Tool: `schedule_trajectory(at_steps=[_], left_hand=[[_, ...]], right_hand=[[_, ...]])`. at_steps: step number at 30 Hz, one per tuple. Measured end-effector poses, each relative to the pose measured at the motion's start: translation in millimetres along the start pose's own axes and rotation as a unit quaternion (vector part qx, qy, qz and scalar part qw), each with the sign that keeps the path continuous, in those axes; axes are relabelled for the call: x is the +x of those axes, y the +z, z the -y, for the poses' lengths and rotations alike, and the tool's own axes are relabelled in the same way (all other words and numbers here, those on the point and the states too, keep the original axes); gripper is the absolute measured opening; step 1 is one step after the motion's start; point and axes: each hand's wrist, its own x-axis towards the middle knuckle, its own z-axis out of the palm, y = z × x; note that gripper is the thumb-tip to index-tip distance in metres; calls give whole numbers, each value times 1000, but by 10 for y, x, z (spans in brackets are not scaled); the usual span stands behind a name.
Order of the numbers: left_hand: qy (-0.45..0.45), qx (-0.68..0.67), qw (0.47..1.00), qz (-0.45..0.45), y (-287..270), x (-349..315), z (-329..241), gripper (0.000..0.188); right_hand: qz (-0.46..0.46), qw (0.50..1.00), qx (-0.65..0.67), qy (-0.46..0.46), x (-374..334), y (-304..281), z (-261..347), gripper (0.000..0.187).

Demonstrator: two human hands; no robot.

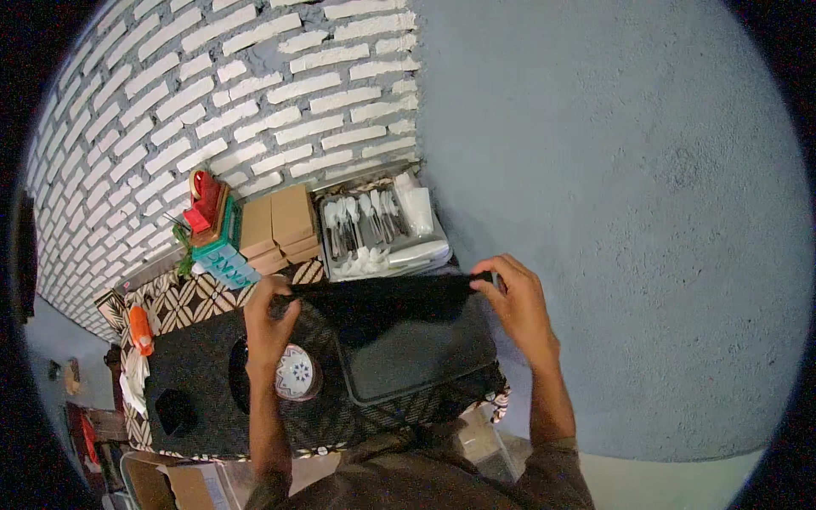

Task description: Cleaning and stacking bowls and plates in a restaurant preparation area.

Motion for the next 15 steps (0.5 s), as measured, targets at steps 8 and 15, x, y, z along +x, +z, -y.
schedule_trajectory(at_steps=[8,15], left_hand=[[-112,-307,943,66,-420,-92,-204,23],[-179,-125,975,41,-28,41,-43,28]], right_hand=[[13,976,202,79,-211,-275,-2,11],[-13,984,147,102,-4,106,-221,12]])
